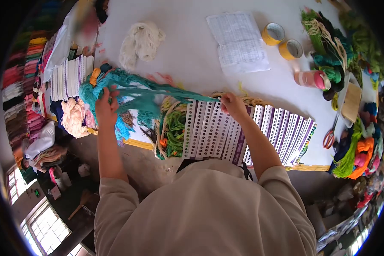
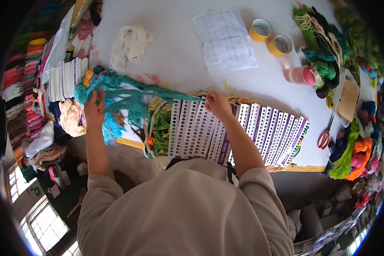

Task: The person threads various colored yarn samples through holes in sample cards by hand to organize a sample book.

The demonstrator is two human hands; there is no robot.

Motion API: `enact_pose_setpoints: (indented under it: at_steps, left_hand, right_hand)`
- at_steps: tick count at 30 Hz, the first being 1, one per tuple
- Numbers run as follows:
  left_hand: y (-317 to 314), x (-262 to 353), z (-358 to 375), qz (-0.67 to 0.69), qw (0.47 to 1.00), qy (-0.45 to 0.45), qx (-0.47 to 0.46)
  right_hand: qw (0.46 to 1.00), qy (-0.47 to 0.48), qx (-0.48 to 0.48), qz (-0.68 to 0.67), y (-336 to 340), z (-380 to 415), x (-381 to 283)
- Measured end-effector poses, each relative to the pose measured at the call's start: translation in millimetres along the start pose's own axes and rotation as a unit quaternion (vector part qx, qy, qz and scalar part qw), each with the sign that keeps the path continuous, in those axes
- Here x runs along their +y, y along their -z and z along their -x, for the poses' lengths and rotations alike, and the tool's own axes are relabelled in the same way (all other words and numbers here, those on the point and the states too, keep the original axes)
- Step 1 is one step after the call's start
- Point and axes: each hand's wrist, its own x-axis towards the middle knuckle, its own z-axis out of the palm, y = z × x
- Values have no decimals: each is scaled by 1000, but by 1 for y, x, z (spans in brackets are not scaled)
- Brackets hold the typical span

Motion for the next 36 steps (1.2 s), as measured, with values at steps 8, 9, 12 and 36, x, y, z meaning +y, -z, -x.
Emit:
enact_pose_setpoints:
  at_steps: [8,9,12,36]
  left_hand:
    - [-85,-19,107,175,948,59,-258]
    - [-92,-19,116,241,922,69,-294]
    - [-100,-9,147,333,870,86,-354]
    - [-47,9,235,89,902,-226,-357]
  right_hand:
    - [977,151,152,9,-36,52,-56]
    - [968,152,95,-174,-41,60,-69]
    - [936,93,-24,-339,-39,142,-159]
    - [896,233,-18,-378,-100,275,-196]
